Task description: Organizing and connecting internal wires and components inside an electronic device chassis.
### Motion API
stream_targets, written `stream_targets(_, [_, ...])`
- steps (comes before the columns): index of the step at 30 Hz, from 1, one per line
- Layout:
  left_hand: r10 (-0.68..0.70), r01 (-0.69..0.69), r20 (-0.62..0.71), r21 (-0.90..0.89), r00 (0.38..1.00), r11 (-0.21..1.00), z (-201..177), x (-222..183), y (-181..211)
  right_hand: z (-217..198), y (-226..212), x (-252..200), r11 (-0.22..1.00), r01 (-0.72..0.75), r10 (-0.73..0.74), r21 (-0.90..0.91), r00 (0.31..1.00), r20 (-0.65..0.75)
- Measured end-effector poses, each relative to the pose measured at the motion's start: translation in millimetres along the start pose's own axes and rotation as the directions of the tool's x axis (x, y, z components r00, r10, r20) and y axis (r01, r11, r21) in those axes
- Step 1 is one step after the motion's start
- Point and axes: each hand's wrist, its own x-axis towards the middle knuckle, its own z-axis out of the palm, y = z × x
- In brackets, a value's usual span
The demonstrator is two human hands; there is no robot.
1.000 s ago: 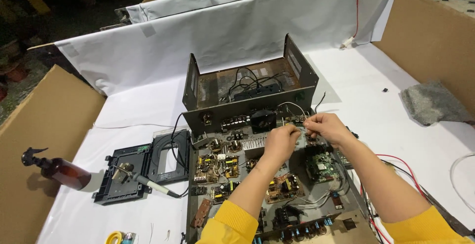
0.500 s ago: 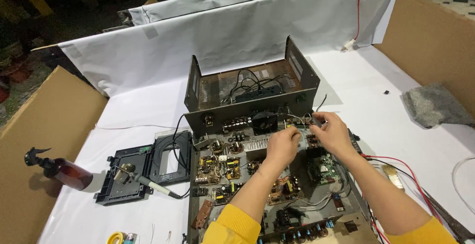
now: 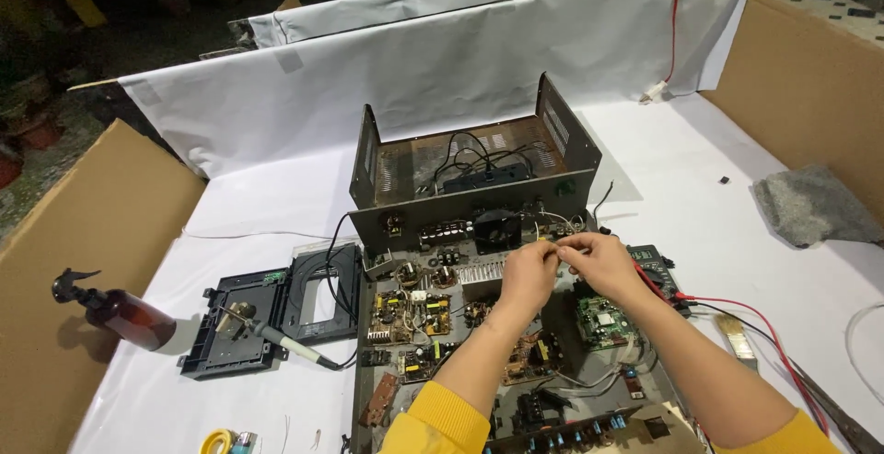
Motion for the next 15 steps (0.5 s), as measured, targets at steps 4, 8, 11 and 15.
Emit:
stream_targets(4, [0.011,-0.011,-0.001,-0.005,1.0,1.0,1.2,-2.9,3.3,-1.7,-2.9,-2.5,0.999,-0.032,0.033,0.039,0.999,-0.011])
stream_targets(8, [-0.006,0.006,-0.007,-0.02,1.0,1.0,-0.8,-5.2,7.1,-2.5,-12.6,-6.3,0.997,-0.08,0.08,0.001,0.996,-0.027])
stream_targets(11, [0.0,0.0,-0.014,-0.003,1.0,1.0,-0.8,-3.1,5.9,-1.8,4.4,3.3,0.996,-0.072,0.072,-0.043,0.997,-0.01])
stream_targets(15, [-0.026,0.027,-0.004,0.019,1.0,0.999,-2.8,-7.1,10.6,-1.7,0.7,1.8,0.989,-0.077,0.074,-0.126,0.997,-0.027])
